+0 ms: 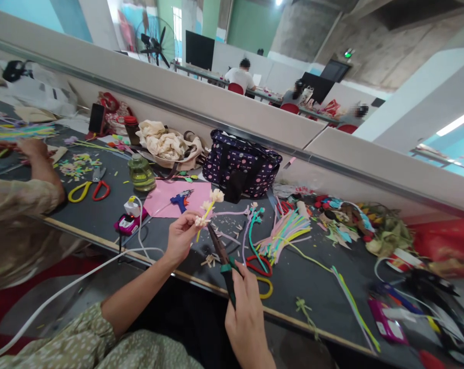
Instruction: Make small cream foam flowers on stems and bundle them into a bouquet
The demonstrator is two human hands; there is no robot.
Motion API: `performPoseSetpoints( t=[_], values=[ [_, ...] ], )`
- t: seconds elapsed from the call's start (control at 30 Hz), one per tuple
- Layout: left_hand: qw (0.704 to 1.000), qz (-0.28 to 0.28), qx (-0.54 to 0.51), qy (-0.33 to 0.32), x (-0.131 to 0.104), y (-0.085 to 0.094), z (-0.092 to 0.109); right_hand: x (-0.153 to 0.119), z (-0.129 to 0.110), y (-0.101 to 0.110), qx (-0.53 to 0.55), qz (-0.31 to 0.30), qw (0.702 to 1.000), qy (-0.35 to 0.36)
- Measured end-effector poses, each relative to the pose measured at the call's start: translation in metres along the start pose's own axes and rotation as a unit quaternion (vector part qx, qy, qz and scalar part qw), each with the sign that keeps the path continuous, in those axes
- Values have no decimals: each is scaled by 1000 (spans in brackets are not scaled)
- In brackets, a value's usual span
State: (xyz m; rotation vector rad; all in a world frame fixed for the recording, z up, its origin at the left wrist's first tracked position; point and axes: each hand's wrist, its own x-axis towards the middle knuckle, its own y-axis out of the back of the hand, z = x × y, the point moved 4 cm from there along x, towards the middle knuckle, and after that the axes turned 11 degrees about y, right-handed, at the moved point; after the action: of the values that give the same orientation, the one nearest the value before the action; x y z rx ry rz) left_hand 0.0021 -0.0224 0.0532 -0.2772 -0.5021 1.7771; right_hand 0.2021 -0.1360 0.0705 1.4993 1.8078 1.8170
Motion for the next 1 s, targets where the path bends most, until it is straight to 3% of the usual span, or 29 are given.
performPoseSetpoints(
  t=[0.37,0.7,0.87,1.0],
  values=[
    [998,-34,29,-39,-6,0,3,1,-4,2,-19,-2,1000,-4],
    [996,-4,82,-31,-10,0,7,15,-9,11,-219,12,975,39],
    [999,15,20,44,-2,2,-10,21,-7,14,-212,2,977,13],
    [975,47,-145,159,19,8,-28,19,17,16,-188,1,982,-12]
  ],
)
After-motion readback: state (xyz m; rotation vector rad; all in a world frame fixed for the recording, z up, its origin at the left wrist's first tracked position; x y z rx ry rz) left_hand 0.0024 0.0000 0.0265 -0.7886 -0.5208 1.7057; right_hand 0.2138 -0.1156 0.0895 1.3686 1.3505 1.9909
